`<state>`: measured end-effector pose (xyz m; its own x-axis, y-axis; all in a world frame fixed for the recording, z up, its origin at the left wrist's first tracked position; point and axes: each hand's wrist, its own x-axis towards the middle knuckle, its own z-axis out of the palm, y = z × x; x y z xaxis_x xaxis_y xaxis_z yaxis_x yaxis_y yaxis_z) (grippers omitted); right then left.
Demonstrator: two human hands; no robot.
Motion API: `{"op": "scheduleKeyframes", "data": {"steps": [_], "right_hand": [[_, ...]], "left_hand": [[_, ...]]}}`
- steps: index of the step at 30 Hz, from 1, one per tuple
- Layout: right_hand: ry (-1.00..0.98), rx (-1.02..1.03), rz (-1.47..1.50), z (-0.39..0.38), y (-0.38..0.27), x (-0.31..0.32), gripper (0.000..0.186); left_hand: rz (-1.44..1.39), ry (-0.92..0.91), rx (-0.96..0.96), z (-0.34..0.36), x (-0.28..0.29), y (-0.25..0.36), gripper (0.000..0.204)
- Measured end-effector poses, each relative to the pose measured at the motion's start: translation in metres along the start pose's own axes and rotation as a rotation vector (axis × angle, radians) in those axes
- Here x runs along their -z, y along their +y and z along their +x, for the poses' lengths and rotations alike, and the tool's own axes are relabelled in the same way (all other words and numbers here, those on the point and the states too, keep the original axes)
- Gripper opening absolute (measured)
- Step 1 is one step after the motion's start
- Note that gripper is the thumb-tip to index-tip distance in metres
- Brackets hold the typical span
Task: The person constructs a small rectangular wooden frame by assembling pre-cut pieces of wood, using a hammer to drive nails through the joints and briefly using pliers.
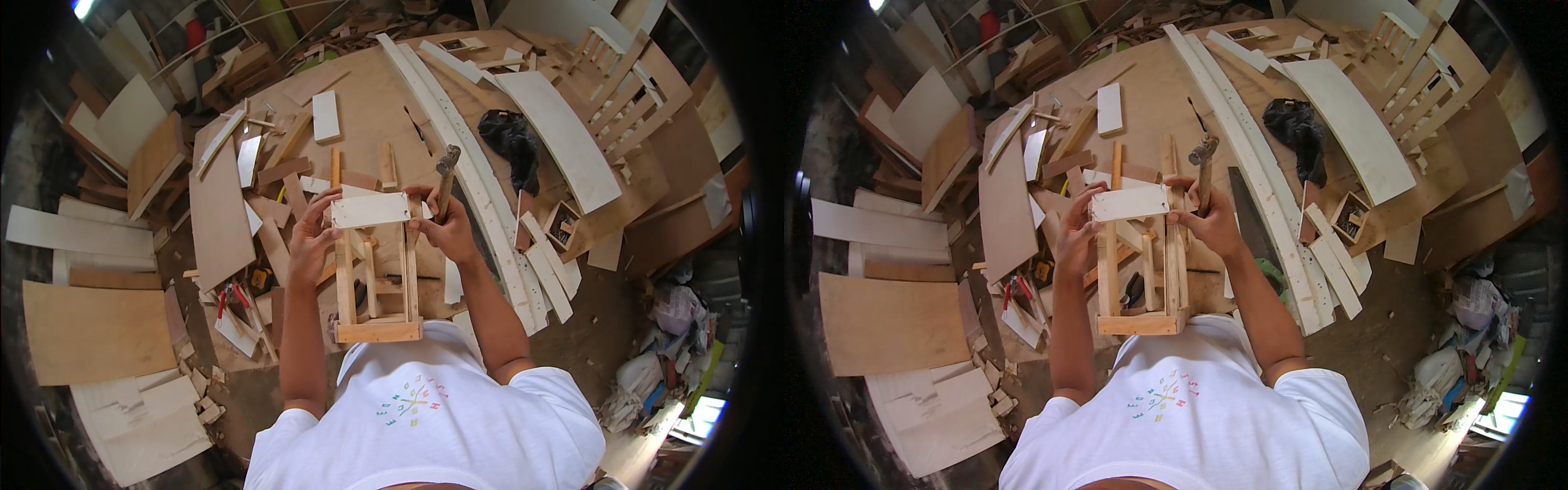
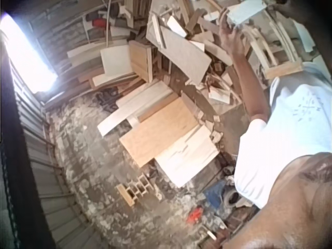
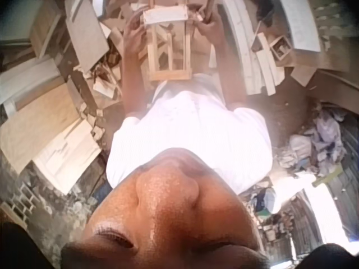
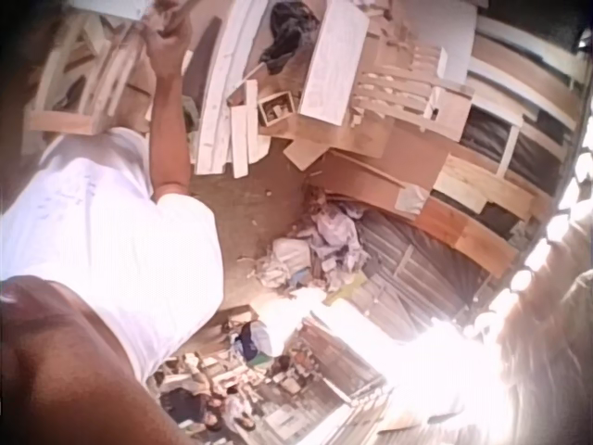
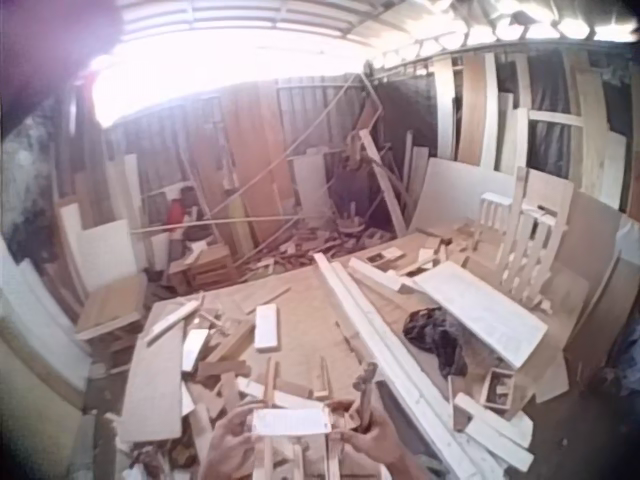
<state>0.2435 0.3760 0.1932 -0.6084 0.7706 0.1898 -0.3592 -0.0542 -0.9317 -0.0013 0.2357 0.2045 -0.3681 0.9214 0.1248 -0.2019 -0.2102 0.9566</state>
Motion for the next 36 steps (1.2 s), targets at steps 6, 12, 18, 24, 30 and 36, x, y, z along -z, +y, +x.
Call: {"op": "scheduleKeyframes", "data": {"steps": [6,12,18,24,30,36], "right_hand": [[-0.012,0.124,-0.284,-0.028,-0.02,-0.007,0.043],[-0.059,0.218,-0.262,-0.06,-0.028,-0.015,0.044],[0.008,-0.039,-0.046,-0.094,-0.021,-0.022,0.046],[-0.006,0.015,-0.056,-0.112,-0.018,-0.024,0.043],[-0.006,0.063,-0.1,-0.127,-0.012,-0.025,0.045],[-0.101,0.19,-0.104,-0.135,-0.011,-0.028,0.044]], "left_hand": [[0.129,0.112,-0.156,-0.045,-0.015,0.0,0.064],[0.246,0.145,-0.021,-0.092,-0.02,0.004,0.07],[0.167,0.095,0.02,-0.114,-0.026,0.019,0.061],[0.241,0.136,-0.062,-0.136,-0.039,0.023,0.058],[0.325,0.392,-0.061,-0.171,-0.067,0.019,0.055],[0.086,0.396,-0.042,-0.182,-0.065,0.008,0.049]]}}
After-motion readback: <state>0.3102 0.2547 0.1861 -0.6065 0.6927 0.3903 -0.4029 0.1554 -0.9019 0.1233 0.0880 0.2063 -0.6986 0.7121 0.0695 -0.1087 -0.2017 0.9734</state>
